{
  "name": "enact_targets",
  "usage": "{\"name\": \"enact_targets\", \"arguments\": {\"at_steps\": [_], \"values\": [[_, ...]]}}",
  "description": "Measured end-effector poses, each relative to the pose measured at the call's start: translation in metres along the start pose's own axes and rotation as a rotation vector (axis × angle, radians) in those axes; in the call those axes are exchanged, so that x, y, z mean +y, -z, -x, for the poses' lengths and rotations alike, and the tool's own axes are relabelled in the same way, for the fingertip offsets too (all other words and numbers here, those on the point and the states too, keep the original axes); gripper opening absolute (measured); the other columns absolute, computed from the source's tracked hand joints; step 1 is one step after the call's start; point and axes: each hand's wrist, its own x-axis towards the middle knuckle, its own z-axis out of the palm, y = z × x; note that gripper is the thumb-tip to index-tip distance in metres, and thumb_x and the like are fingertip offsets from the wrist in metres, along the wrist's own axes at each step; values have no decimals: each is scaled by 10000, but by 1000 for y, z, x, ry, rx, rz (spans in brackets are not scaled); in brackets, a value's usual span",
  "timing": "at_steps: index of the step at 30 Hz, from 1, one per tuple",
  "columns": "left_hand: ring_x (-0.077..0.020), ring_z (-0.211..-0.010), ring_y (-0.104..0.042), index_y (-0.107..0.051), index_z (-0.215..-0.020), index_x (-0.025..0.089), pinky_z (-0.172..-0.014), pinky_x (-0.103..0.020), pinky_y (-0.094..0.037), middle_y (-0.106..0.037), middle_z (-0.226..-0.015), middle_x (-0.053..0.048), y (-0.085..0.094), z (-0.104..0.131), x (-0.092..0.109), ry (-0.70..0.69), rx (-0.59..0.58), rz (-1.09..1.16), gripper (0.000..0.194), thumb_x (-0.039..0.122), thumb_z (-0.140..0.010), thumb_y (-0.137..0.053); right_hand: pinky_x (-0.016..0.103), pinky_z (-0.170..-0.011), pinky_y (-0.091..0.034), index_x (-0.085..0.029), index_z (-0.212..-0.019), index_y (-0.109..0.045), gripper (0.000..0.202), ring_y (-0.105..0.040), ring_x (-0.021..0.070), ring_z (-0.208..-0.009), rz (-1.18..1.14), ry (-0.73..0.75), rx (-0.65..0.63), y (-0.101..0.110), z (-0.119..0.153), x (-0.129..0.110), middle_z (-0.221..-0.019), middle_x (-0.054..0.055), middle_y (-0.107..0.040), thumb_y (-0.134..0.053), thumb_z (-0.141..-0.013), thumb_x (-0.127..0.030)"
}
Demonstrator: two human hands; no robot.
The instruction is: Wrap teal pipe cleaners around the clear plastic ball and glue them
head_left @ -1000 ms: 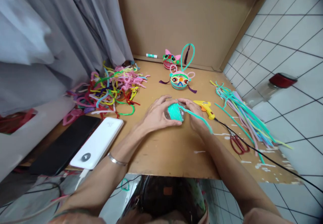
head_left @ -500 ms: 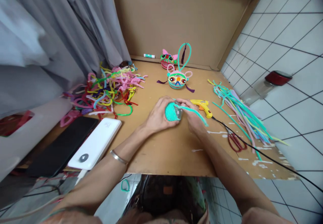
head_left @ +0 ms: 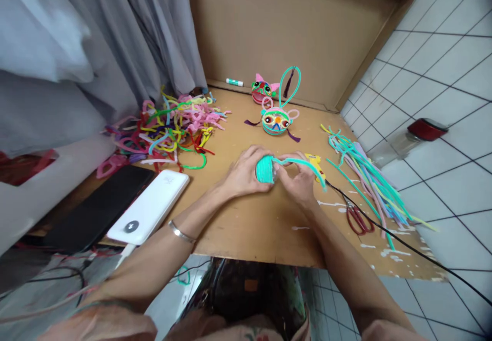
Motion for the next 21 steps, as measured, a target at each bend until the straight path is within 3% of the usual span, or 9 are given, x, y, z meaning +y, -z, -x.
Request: {"name": "enact_targets", "arguments": {"at_steps": [4,8,21], "values": [[-358,-1265,-544,-558,-1283,217,-1061,-512,-461,-541,-1372,-145,-1,2,1,2,0,-114,699,316,-629,-782,400,-779,-458,-259,-753,-616,178,-600,206,-739,67,24,-18,-1,3,-4,-735,15,-659,-638,-848,-407],[-358,-1248,-552,-564,-1290,222,-1048,-508,-466,-535,-1381,-146,-2,2,0,-12,-4,-161,694,323,-638,-778,401,-804,-457,-265,-731,-602,214,-600,209,-776,37,28,-15,-4,5,-3,-742,12,-661,-549,-908,-373],[-344,-1250,-558,-564,-1276,210,-1048,-501,-477,-553,-1357,-144,2,0,3,-11,-13,-85,704,300,-614,-785,394,-812,-518,-262,-779,-692,168,-643,205,-780,-76,64,60,0,6,-6,-739,5,-690,-605,-901,-338]]}}
